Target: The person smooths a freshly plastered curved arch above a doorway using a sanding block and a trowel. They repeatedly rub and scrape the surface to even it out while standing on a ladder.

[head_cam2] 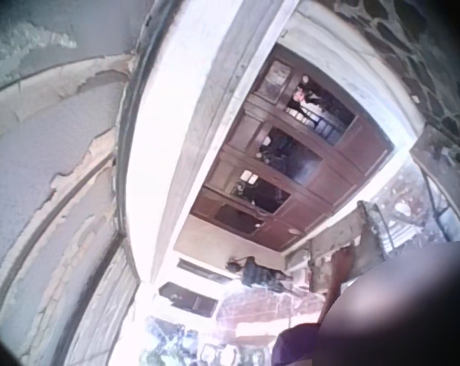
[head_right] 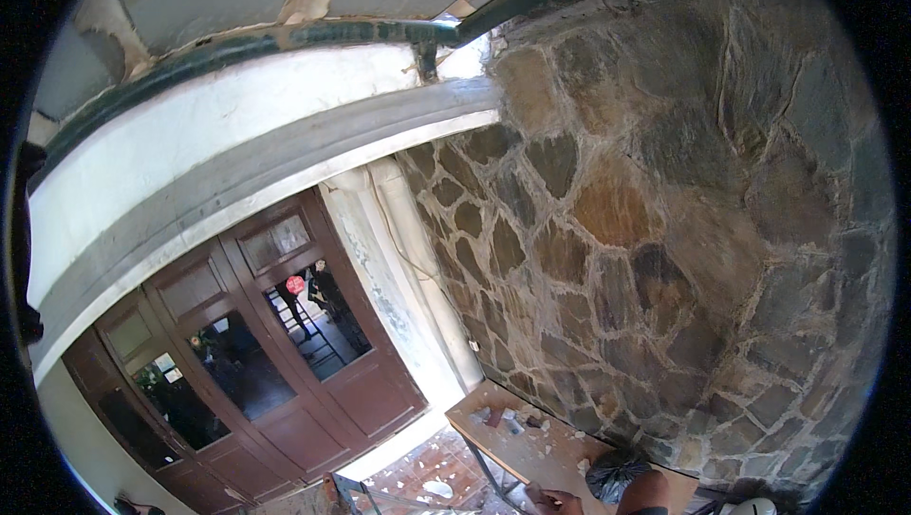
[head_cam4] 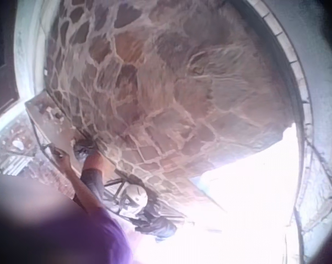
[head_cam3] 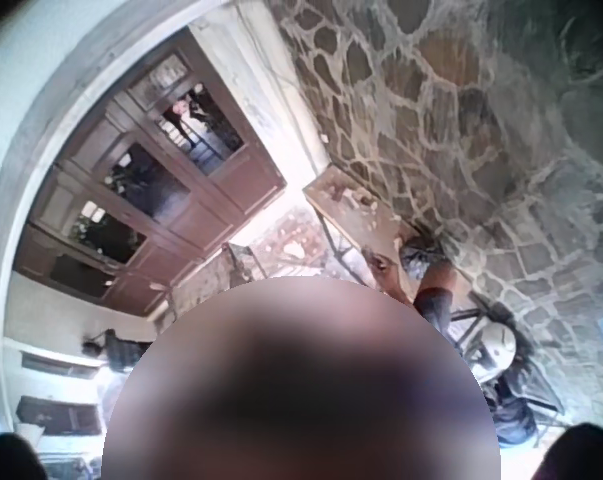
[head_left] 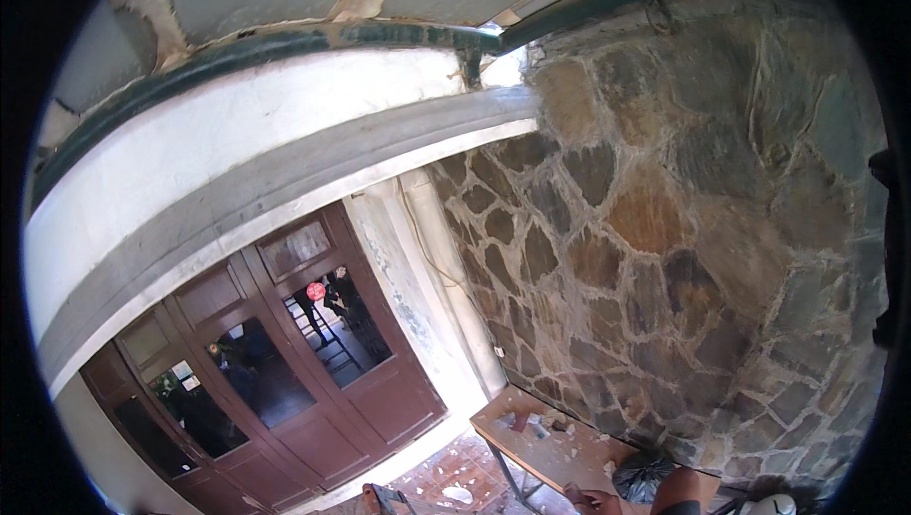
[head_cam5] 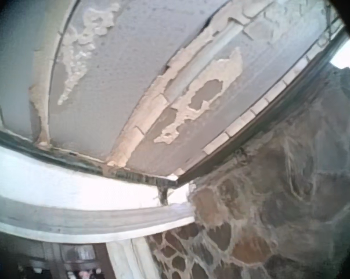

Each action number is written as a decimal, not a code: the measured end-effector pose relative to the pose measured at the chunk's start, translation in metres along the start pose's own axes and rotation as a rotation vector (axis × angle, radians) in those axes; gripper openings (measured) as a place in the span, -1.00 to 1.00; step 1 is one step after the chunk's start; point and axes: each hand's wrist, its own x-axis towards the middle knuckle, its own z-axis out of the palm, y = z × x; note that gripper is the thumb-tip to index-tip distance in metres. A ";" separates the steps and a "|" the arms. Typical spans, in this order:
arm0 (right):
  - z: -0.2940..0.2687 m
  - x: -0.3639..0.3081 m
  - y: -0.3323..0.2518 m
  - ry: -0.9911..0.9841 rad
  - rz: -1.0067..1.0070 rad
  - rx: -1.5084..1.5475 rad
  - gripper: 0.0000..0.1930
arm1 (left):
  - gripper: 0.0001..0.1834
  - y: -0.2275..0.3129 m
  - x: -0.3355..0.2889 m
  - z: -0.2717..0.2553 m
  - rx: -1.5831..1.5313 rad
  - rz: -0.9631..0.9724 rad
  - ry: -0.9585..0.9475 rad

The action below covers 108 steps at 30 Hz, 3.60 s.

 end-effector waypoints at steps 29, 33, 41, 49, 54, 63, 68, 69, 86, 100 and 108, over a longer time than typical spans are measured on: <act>0.242 0.296 -0.750 0.308 -1.706 -0.575 -0.58 | -0.56 0.023 -0.006 -0.007 0.074 0.010 0.051; 0.246 0.319 -0.748 0.416 -1.411 -0.478 -0.64 | -0.56 0.012 -0.002 0.009 0.188 0.095 -0.032; 0.248 0.313 -0.745 0.566 -1.347 -0.589 -0.57 | -0.58 0.018 0.000 0.007 0.205 0.067 0.024; 0.265 0.308 -0.745 0.611 -1.510 -0.549 -0.53 | -0.46 0.027 0.000 -0.008 0.095 -0.040 -0.033; 0.274 0.306 -0.746 0.475 -1.647 -0.601 -0.62 | -0.51 0.019 -0.002 -0.004 0.194 0.110 -0.003; 0.290 0.289 -0.746 0.585 -1.476 -0.475 -0.60 | -0.53 0.033 -0.001 -0.019 0.044 -0.009 -0.021; 0.294 0.277 -0.750 0.397 -1.707 -0.638 -0.61 | -0.52 0.040 -0.001 -0.026 0.042 -0.091 0.002; 0.293 0.276 -0.750 0.470 -1.566 -0.594 -0.61 | -0.53 0.041 -0.002 -0.027 0.050 -0.089 0.013; 0.308 0.273 -0.744 0.652 -1.439 -0.565 -0.57 | -0.41 0.034 -0.004 -0.030 -0.155 -0.062 -0.018; 0.293 0.256 -0.753 0.552 -1.257 -0.675 -0.53 | -0.61 0.005 0.003 0.017 0.005 0.035 0.146; 0.298 0.080 -0.494 0.076 -1.319 -0.408 -0.75 | -0.45 0.008 -0.013 -0.005 -0.182 0.081 0.066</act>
